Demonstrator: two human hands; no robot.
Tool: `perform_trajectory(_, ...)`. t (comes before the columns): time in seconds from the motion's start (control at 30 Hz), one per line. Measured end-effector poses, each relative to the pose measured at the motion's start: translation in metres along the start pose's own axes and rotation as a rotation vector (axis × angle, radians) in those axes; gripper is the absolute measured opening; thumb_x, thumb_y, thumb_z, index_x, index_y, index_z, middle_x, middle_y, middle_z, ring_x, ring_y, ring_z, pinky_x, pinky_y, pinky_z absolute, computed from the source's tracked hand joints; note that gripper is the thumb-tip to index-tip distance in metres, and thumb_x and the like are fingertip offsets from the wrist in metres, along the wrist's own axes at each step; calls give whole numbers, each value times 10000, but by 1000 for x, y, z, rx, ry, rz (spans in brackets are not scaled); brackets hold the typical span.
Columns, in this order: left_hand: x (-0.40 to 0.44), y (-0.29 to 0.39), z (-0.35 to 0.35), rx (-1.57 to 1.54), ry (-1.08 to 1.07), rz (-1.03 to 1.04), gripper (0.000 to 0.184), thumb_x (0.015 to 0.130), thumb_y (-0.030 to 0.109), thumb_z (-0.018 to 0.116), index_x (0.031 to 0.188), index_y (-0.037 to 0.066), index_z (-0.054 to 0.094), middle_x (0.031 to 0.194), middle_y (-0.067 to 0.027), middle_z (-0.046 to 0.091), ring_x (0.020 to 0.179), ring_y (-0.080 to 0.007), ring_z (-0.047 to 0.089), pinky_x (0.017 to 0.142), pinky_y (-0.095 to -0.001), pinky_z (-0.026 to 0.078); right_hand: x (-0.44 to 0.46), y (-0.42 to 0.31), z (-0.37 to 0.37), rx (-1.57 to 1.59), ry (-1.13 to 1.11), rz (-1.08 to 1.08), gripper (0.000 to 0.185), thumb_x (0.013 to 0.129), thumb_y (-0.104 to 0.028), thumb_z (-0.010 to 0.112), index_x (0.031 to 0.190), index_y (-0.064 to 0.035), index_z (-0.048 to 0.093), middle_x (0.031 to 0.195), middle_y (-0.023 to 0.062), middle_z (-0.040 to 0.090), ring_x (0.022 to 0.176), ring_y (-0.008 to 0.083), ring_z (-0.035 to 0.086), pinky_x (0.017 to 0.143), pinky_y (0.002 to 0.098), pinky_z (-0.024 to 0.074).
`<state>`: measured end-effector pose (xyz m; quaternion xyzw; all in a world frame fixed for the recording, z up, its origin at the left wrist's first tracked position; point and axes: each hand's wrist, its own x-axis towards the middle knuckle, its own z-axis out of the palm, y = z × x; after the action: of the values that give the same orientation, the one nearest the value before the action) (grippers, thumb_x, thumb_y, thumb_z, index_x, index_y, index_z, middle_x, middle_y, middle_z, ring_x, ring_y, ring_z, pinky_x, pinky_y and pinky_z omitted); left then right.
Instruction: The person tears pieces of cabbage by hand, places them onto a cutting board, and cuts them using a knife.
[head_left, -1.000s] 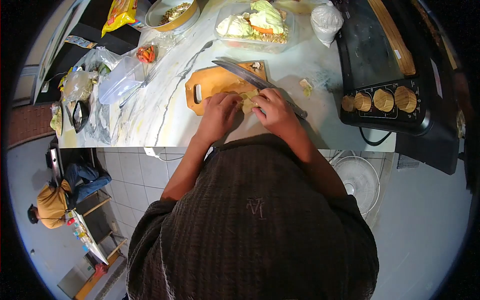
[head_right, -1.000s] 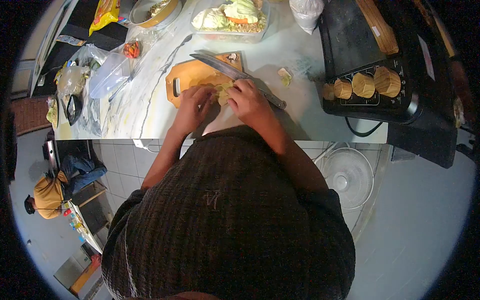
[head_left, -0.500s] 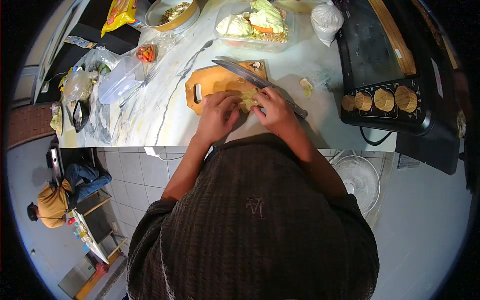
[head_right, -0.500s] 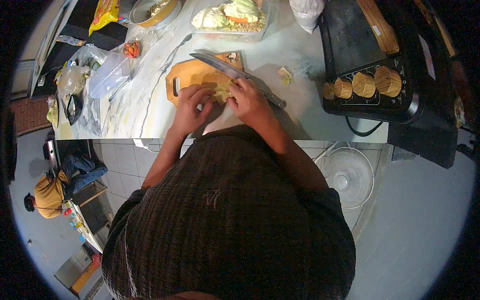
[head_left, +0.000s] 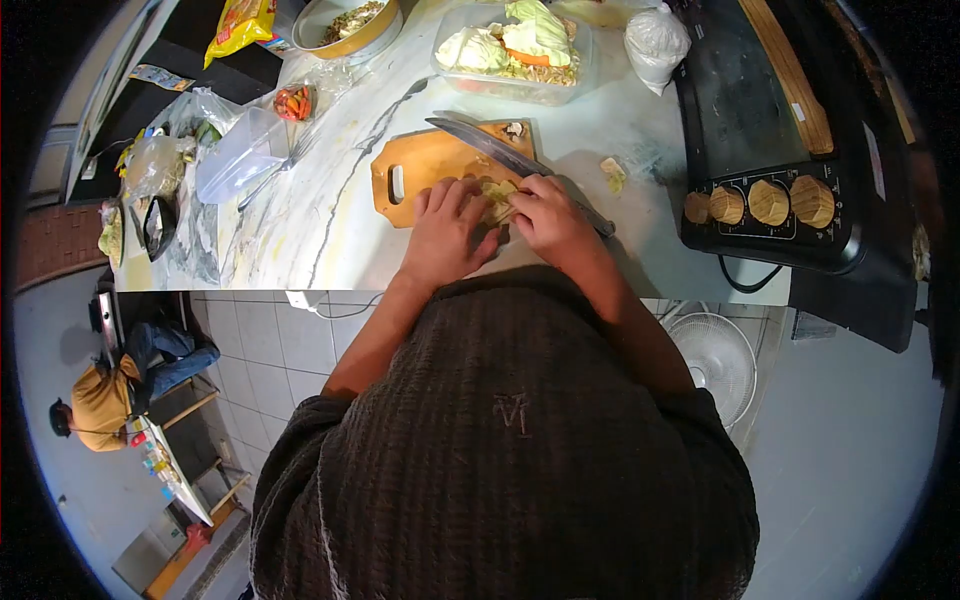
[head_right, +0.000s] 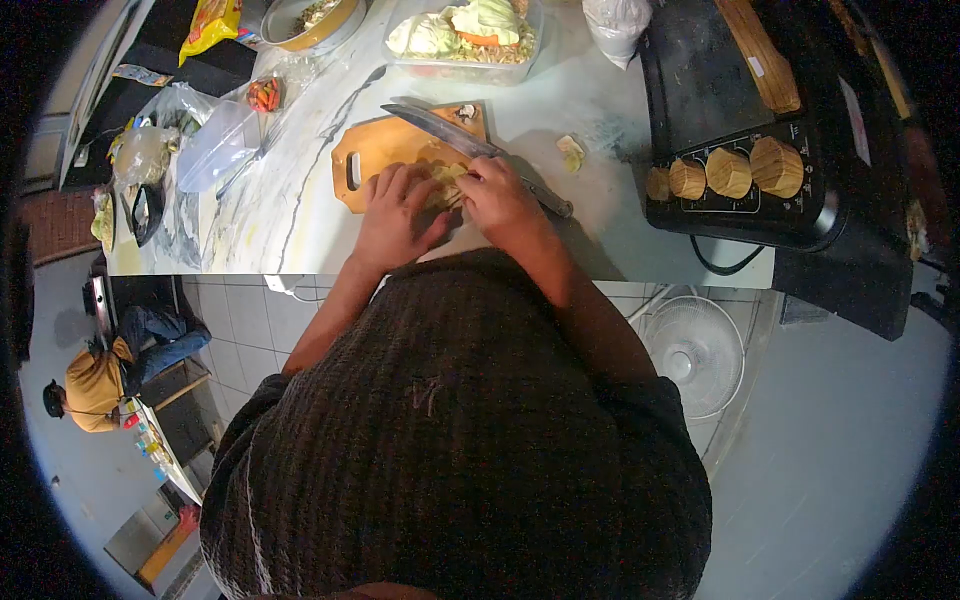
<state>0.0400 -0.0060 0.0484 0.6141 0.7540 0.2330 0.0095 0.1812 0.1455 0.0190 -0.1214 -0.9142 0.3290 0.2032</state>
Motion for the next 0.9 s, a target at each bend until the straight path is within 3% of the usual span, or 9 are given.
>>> perform_trajectory(0.17, -3, -8, 18, -22, -3, 42, 374, 775, 230, 786, 1111, 118, 665, 1183, -70, 624, 1146, -278, 550, 960, -457, 384, 3, 3, -3, 6, -97, 46, 219, 793, -27, 716, 1012, -31, 702, 1034, 122, 621, 1016, 342, 583, 898, 430, 490)
perform_trajectory(0.4, -4, -2, 21, 77, 97, 14, 328, 787, 276, 797, 1056, 139, 668, 1103, -19, 655, 1128, -224, 569, 919, -417, 378, 9, 6, -3, -39, -92, -3, 156, 802, -115, 738, 943, -52, 719, 992, 101, 629, 1000, 333, 582, 891, 434, 483)
perform_trajectory(0.73, -4, -8, 27, 85, 130, 33, 193, 848, 225, 754, 1005, 136, 684, 1070, -27, 655, 1094, -227, 582, 908, -422, 369, 20, 10, -7, -89, -101, -111, 98, 850, -97, 694, 934, -48, 706, 977, 93, 632, 953, 330, 598, 852, 434, 492)
perform_trajectory(0.9, -3, -7, 29, -40, 194, -99, 100, 860, 173, 735, 946, 124, 722, 994, -36, 667, 1006, -245, 594, 872, -417, 371, 22, 17, 1, -115, -73, -156, 136, 872, -112, 680, 992, -50, 689, 1006, 83, 631, 962, 321, 601, 847, 434, 495)
